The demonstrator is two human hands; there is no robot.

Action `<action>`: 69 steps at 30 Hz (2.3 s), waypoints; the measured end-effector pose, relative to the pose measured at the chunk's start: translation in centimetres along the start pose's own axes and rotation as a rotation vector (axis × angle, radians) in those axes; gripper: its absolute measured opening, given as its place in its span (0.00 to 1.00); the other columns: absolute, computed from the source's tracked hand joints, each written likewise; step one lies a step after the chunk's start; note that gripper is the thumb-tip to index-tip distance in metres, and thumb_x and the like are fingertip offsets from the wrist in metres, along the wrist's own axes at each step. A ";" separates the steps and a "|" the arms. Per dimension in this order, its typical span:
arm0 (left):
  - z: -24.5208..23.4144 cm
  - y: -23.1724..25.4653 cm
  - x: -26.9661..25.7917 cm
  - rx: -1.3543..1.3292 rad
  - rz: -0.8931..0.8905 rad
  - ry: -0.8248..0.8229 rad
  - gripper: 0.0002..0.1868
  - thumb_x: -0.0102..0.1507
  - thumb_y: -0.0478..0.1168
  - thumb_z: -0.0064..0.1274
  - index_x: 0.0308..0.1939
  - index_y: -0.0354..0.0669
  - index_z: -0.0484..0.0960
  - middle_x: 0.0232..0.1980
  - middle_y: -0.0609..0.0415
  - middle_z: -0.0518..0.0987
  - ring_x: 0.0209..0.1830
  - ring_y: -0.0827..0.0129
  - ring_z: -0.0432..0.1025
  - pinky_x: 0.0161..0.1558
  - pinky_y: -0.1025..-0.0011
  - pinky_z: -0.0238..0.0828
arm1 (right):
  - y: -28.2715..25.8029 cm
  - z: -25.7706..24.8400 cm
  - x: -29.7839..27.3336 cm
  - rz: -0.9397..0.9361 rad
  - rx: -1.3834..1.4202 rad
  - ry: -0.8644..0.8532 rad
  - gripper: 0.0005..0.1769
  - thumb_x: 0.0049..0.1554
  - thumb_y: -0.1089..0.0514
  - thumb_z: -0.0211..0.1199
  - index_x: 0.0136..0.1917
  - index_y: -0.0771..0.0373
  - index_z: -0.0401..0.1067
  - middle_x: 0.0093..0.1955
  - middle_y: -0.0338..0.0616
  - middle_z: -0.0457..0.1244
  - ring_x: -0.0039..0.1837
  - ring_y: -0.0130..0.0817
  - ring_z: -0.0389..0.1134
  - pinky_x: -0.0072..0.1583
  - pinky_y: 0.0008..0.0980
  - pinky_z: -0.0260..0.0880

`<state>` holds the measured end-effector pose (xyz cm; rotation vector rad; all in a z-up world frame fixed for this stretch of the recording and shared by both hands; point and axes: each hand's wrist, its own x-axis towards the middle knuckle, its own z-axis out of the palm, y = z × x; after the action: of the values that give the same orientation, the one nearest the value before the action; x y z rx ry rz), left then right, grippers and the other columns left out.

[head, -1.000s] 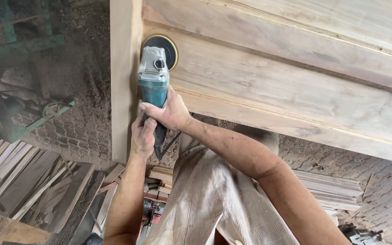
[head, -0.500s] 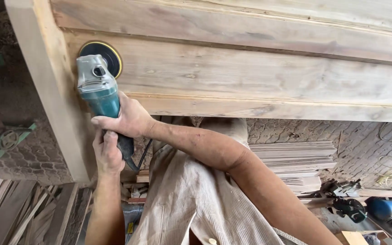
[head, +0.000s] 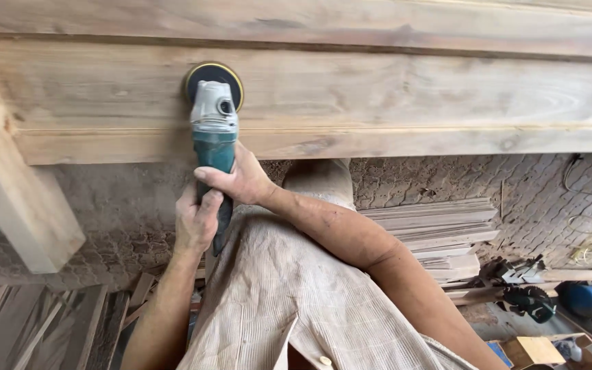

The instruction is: Sanding a large wooden piece using an angle grinder with a sanding disc attachment.

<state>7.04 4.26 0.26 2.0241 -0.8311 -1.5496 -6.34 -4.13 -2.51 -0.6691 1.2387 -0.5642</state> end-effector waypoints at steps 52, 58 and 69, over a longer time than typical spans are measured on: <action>-11.4 1.2 3.4 -0.164 -0.030 -0.108 0.17 0.59 0.48 0.64 0.45 0.42 0.86 0.40 0.40 0.84 0.45 0.53 0.80 0.49 0.54 0.76 | 2.9 11.4 3.6 -0.081 -0.073 0.064 0.15 0.56 0.52 0.72 0.52 0.62 0.76 0.43 0.44 0.68 0.44 0.31 0.68 0.47 0.38 0.74; -16.6 -1.2 3.5 -0.156 -0.062 0.195 0.22 0.65 0.55 0.52 0.53 0.43 0.81 0.45 0.32 0.82 0.49 0.48 0.77 0.49 0.50 0.74 | 0.3 20.3 8.0 -0.065 -0.129 -0.198 0.22 0.47 0.45 0.78 0.47 0.59 0.74 0.37 0.48 0.67 0.42 0.37 0.69 0.43 0.42 0.71; -9.8 3.3 8.8 -0.271 0.044 -0.036 0.15 0.58 0.56 0.65 0.36 0.51 0.84 0.30 0.51 0.82 0.37 0.63 0.80 0.41 0.62 0.77 | -2.0 9.6 8.1 -0.125 -0.122 0.182 0.18 0.55 0.49 0.74 0.53 0.59 0.74 0.40 0.40 0.65 0.42 0.31 0.67 0.47 0.38 0.74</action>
<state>17.52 -4.30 -1.06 1.7777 -0.6348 -1.5837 4.84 -9.84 -4.61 -0.8155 1.4169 -0.6684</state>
